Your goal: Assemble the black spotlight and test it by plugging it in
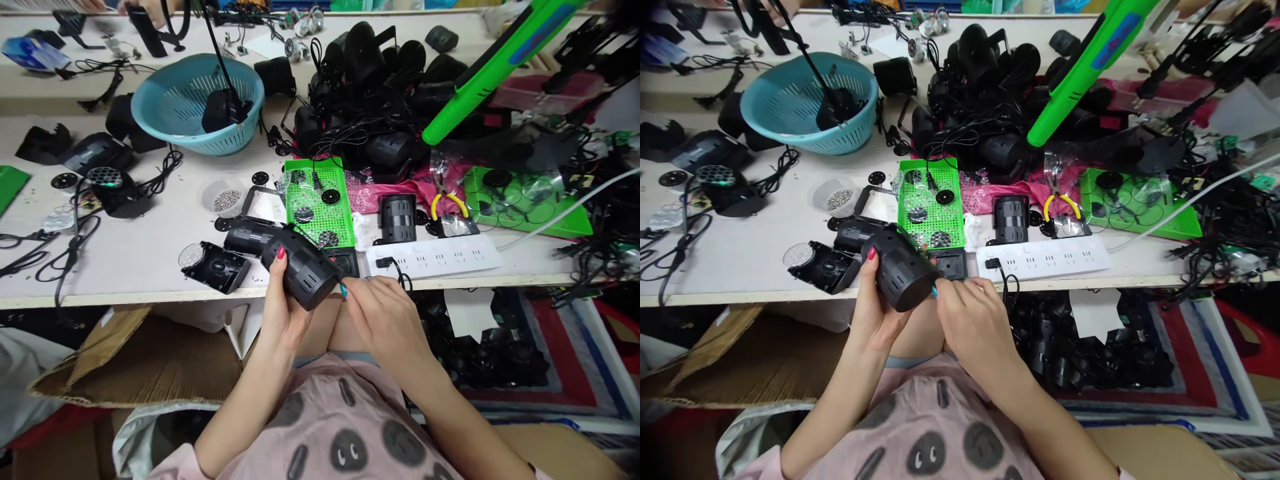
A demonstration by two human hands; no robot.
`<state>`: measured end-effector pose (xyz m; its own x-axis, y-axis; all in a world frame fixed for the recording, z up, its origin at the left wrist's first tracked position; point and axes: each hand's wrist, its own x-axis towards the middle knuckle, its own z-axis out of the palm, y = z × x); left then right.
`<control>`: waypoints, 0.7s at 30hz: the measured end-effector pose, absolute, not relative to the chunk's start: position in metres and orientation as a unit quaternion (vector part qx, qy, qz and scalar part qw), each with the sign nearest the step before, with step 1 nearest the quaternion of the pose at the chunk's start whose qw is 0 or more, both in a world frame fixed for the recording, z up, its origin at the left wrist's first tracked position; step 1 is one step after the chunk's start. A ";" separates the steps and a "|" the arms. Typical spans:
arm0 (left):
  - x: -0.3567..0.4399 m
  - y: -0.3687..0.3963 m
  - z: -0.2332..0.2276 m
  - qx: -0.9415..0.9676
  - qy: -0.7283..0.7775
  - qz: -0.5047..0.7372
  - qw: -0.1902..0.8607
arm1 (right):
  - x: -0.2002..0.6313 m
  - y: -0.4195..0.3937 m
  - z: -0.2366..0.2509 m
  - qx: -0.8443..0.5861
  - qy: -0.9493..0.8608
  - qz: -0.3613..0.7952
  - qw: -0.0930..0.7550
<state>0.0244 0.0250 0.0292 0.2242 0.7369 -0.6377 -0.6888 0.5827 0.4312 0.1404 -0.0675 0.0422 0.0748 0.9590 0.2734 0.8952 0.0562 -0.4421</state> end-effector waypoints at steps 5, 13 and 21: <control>0.019 0.017 0.036 0.046 0.473 0.506 0.720 | 0.162 -0.064 0.046 -0.628 -0.710 0.141 0.286; 0.004 0.014 0.020 0.108 0.536 0.433 0.717 | 0.319 0.057 0.090 -0.599 -0.364 -0.040 0.712; -0.010 0.009 0.017 0.135 0.433 0.415 0.789 | 0.305 0.065 0.082 -0.586 -0.380 -0.004 0.716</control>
<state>-0.0096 0.0094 0.0169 0.2821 0.7708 -0.5712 -0.5380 0.6201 0.5710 0.3053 0.0648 0.0817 0.7116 0.4397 0.5479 0.4504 0.3130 -0.8362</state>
